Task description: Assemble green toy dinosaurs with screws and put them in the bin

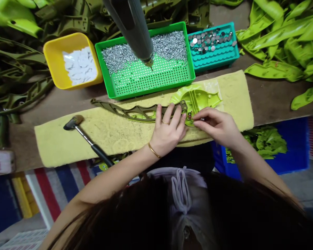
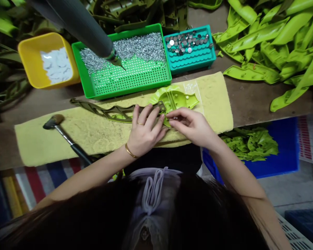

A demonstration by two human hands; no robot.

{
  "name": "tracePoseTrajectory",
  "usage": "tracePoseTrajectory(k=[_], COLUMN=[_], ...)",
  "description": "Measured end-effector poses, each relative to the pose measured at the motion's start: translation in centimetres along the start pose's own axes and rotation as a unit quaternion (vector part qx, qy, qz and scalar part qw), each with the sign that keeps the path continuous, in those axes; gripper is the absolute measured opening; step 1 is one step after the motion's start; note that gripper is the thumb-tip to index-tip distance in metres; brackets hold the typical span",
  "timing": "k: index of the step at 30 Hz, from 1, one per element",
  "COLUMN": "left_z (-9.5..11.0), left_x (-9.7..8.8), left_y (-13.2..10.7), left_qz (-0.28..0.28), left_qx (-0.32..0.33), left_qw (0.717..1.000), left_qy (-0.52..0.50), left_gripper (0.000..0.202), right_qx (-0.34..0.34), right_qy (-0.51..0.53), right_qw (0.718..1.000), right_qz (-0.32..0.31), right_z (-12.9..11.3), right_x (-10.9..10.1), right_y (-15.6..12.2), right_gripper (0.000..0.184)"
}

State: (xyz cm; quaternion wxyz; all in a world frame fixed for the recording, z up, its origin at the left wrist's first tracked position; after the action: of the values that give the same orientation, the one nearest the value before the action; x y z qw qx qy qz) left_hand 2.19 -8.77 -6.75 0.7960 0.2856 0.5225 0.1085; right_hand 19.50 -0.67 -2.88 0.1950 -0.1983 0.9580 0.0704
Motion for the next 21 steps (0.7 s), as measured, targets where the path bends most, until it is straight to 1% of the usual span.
tracePoseTrajectory(k=[2, 3, 4, 5, 6, 7, 8, 9, 10, 11, 12, 13, 14, 16, 19, 21], left_z=[0.2, 0.3, 0.3, 0.3, 0.3, 0.3, 0.3, 0.3, 0.3, 0.3, 0.3, 0.2, 0.1, 0.0, -0.1, 0.0], left_x=[0.4, 0.6, 0.8, 1.0, 1.2, 1.3, 1.4, 1.5, 1.6, 1.6, 1.6, 1.6, 1.5, 1.4, 1.1, 1.0], left_y=[0.3, 0.6, 0.9, 1.1, 1.4, 1.6, 1.7, 1.8, 1.8, 1.8, 1.7, 1.7, 1.6, 1.5, 1.6, 2.0], left_qz=[0.017, 0.031, 0.047, 0.064, 0.078, 0.089, 0.098, 0.105, 0.108, 0.107, 0.105, 0.1, 0.094, 0.085, 0.077, 0.072], left_qx=[-0.01, -0.022, -0.036, -0.053, -0.07, -0.084, -0.095, -0.105, -0.114, -0.122, -0.13, -0.137, -0.143, -0.144, -0.138, -0.152], left_qw=[1.0, 0.999, 0.998, 0.996, 0.994, 0.992, 0.991, 0.989, 0.988, 0.986, 0.985, 0.985, 0.984, 0.985, 0.985, 0.983], left_qy=[-0.009, -0.016, -0.019, -0.018, -0.013, -0.008, -0.006, -0.007, -0.013, -0.021, -0.03, -0.037, -0.042, -0.051, -0.069, -0.077], left_gripper=[0.026, 0.022, 0.019, 0.017, 0.017, 0.017, 0.018, 0.019, 0.02, 0.02, 0.021, 0.021, 0.021, 0.019, 0.017, 0.018], right_qx=[0.109, 0.143, 0.163, 0.168, 0.159, 0.131, 0.086, 0.026, -0.041, -0.104, -0.156, -0.195, -0.22, -0.245, -0.26, -0.271], right_qy=[0.066, 0.089, 0.101, 0.102, 0.09, 0.063, 0.021, -0.032, -0.089, -0.141, -0.184, -0.214, -0.236, -0.261, -0.276, -0.285], right_qw=[0.992, 0.986, 0.981, 0.979, 0.978, 0.98, 0.982, 0.982, 0.975, 0.962, 0.947, 0.933, 0.923, 0.912, 0.905, 0.901], right_qz=[-0.012, 0.0, 0.025, 0.06, 0.1, 0.137, 0.166, 0.187, 0.201, 0.21, 0.214, 0.213, 0.212, 0.202, 0.194, 0.185], right_z=[0.1, 0.3, 0.5, 0.8, 1.1, 1.4, 1.6, 1.8, 2.0, 2.1, 2.3, 2.5, 2.7, 3.0, 3.2, 3.1], right_x=[-0.2, -0.2, -0.1, 0.0, 0.1, 0.3, 0.5, 0.8, 1.0, 1.3, 1.5, 1.8, 1.9, 2.2, 2.1, 1.8], right_y=[0.4, 0.4, 0.3, 0.1, -0.1, -0.5, -0.9, -1.4, -1.8, -2.1, -2.4, -2.6, -2.7, -2.8, -2.7, -2.6], right_gripper=[0.019, 0.022, 0.023, 0.022, 0.021, 0.018, 0.014, 0.01, 0.007, 0.006, 0.005, 0.006, 0.007, 0.007, 0.007, 0.008])
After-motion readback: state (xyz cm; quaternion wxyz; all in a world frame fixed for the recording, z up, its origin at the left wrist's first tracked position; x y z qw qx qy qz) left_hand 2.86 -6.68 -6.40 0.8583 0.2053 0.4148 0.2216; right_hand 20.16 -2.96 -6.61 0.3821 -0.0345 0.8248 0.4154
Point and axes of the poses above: each hand's wrist, its own y-axis towards the middle knuckle, its own x-axis out of the palm, z = x × y, the point moved 1 cm from there along y, towards the middle knuckle, and after that the axes turned 15 degrees about z, right-handed, at the moved point
